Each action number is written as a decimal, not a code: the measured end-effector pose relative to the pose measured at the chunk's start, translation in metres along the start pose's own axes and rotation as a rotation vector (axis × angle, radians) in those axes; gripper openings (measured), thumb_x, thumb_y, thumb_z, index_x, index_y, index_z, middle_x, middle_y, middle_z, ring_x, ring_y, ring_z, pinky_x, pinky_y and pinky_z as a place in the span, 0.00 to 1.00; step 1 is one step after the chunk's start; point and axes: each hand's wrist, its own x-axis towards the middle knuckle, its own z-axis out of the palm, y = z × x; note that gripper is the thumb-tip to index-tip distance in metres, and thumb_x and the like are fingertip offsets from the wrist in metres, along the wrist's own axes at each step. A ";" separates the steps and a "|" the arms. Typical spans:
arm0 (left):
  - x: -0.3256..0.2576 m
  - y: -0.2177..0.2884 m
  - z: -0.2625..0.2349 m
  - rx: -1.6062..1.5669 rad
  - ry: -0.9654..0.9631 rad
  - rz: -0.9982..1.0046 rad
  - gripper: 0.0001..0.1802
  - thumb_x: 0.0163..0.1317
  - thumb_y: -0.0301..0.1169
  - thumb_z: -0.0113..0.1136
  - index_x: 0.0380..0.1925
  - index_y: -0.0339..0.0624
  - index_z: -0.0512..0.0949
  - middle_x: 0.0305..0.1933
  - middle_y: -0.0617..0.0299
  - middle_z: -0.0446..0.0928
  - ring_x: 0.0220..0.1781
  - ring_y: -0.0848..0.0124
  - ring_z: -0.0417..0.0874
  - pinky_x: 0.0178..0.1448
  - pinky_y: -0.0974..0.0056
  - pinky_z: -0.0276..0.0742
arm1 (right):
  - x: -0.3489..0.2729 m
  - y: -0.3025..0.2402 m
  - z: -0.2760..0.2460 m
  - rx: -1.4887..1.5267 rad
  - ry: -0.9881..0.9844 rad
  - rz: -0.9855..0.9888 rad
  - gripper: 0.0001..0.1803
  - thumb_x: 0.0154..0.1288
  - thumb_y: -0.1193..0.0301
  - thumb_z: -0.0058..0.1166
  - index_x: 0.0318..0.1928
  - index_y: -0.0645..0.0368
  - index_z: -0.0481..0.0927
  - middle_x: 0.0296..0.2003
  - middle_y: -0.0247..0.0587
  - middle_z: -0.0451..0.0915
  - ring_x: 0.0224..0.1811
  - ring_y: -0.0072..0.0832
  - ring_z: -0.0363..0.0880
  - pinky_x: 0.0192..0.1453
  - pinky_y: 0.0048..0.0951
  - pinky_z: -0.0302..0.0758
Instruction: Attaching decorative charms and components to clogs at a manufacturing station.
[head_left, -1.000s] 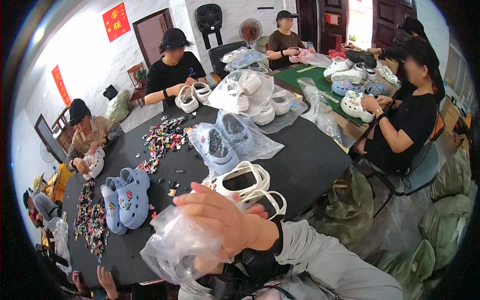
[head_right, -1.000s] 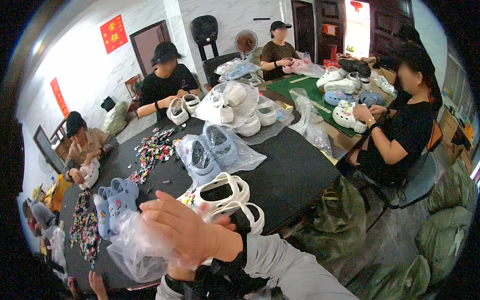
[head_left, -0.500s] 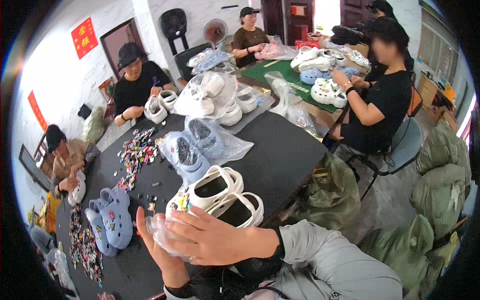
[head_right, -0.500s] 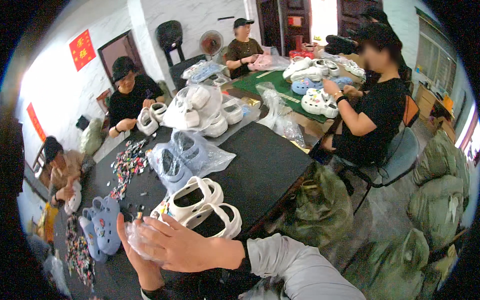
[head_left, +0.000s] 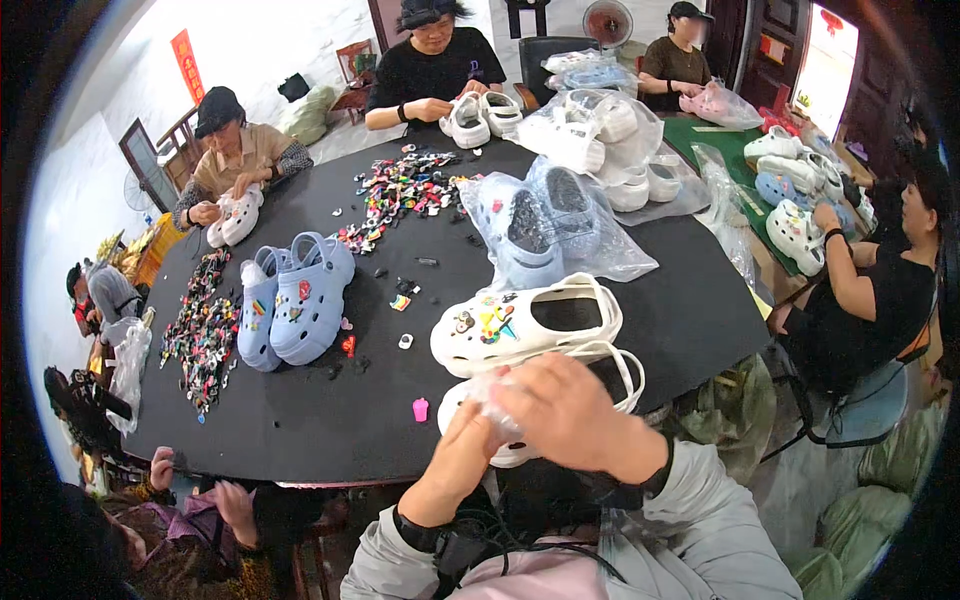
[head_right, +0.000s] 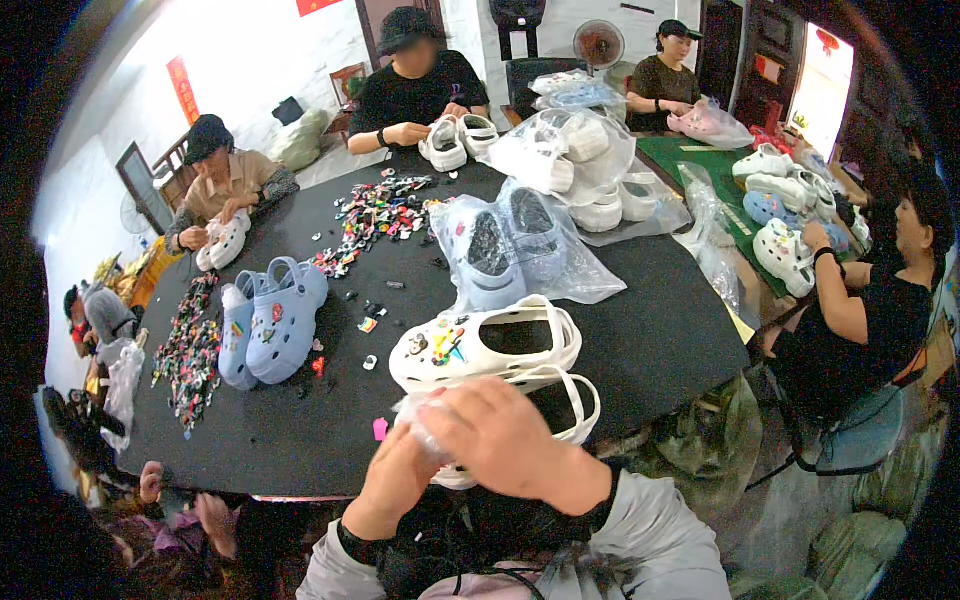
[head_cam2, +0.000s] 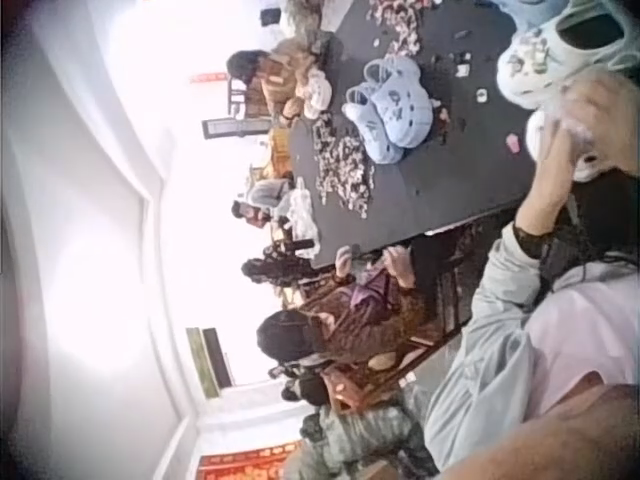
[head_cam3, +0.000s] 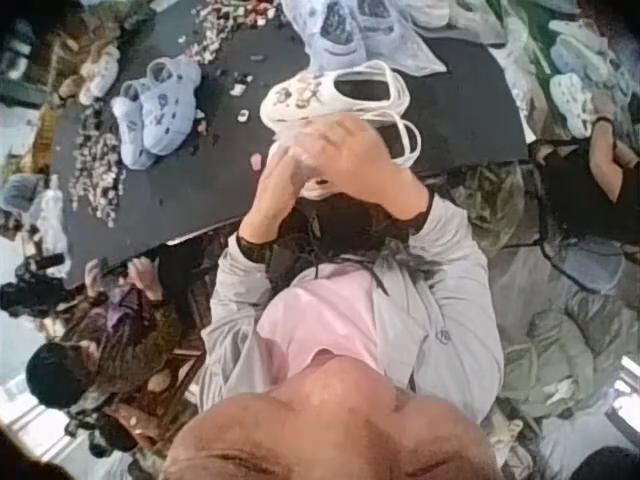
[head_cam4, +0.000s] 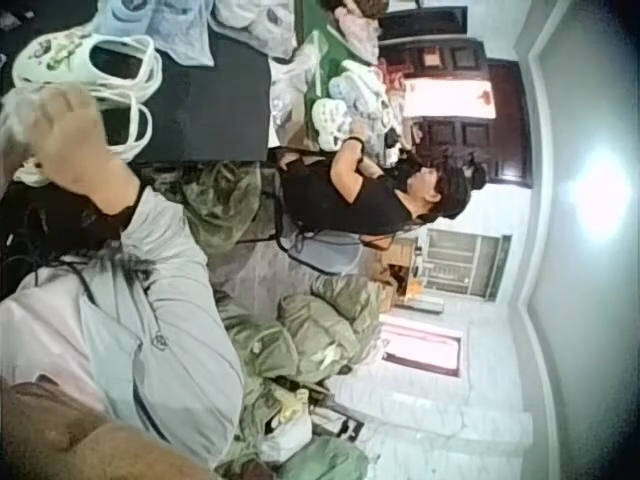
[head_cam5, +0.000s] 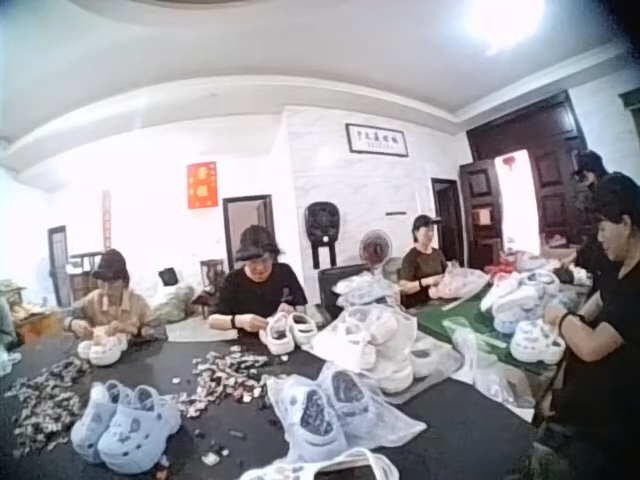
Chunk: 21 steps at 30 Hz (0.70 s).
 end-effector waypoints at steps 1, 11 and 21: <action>-0.001 0.003 0.004 0.147 -0.121 0.030 0.30 0.70 0.30 0.50 0.70 0.37 0.57 0.63 0.53 0.69 0.63 0.64 0.73 0.62 0.60 0.72 | 0.000 0.010 -0.006 -0.059 -0.022 0.032 0.24 0.57 0.66 0.55 0.55 0.58 0.75 0.47 0.47 0.77 0.50 0.45 0.76 0.53 0.46 0.74; 0.033 0.013 -0.041 1.284 0.165 0.529 0.27 0.58 0.39 0.69 0.54 0.39 0.76 0.66 0.40 0.66 0.68 0.47 0.67 0.66 0.50 0.68 | 0.010 0.126 -0.013 -0.349 -0.407 0.264 0.11 0.52 0.68 0.59 0.36 0.57 0.77 0.34 0.43 0.81 0.36 0.42 0.78 0.42 0.42 0.75; 0.045 0.000 -0.057 1.313 0.142 0.308 0.56 0.50 0.54 0.72 0.66 0.21 0.57 0.71 0.25 0.50 0.75 0.38 0.53 0.75 0.49 0.55 | 0.021 0.101 -0.038 -0.414 -0.399 -0.007 0.26 0.48 0.60 0.67 0.47 0.60 0.80 0.45 0.43 0.75 0.52 0.40 0.71 0.54 0.41 0.69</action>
